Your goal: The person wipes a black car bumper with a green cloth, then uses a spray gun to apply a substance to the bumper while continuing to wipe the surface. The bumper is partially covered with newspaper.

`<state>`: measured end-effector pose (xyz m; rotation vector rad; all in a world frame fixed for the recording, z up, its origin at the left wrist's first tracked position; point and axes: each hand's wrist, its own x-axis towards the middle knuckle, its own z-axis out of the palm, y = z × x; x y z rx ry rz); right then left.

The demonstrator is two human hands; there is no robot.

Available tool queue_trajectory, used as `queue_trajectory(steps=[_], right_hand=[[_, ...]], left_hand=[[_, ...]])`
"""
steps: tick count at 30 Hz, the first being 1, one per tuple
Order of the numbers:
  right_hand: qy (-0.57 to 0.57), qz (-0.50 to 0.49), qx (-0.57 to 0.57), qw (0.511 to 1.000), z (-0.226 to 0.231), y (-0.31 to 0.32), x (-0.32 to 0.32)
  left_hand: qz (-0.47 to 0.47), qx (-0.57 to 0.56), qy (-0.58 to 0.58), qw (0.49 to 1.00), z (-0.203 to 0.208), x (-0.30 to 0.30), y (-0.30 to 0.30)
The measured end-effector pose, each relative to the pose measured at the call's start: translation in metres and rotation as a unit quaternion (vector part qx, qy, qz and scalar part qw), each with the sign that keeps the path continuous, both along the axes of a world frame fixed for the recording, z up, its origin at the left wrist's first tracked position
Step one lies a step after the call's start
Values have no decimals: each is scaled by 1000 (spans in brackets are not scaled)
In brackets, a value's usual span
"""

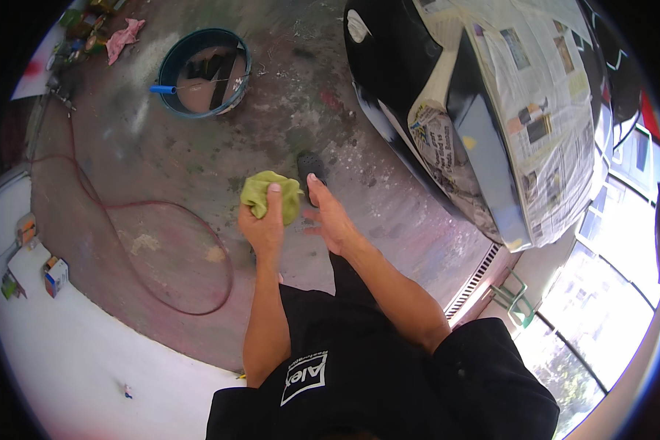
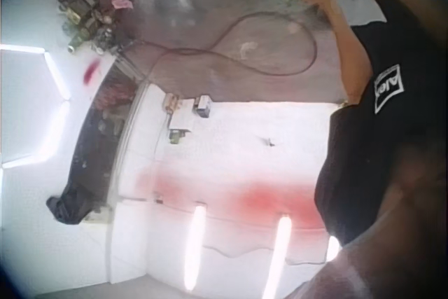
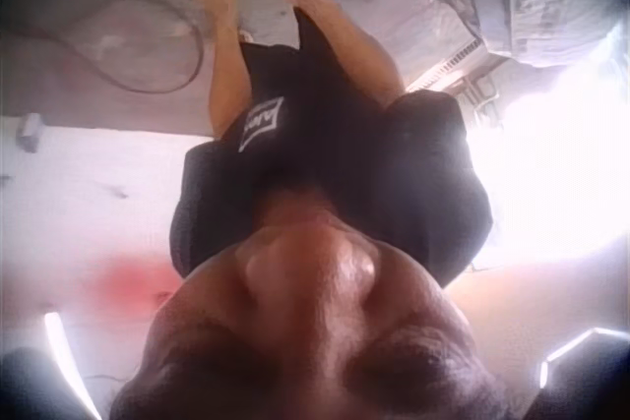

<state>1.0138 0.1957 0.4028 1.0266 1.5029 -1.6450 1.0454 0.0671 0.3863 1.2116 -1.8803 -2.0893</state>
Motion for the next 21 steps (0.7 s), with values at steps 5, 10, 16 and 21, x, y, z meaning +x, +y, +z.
queue_trajectory(steps=[5,10,16,21], right_hand=[[-35,-105,-383,917,9,-35,98],[21,-294,-127,947,43,-70,192],[182,-356,61,915,81,-62,271],[286,-344,-72,891,147,-11,318]], left_hand=[[-244,-308,110,913,34,115,-19],[-21,188,22,982,64,188,-18],[-93,311,60,944,136,223,2],[-166,452,76,873,187,244,18]])
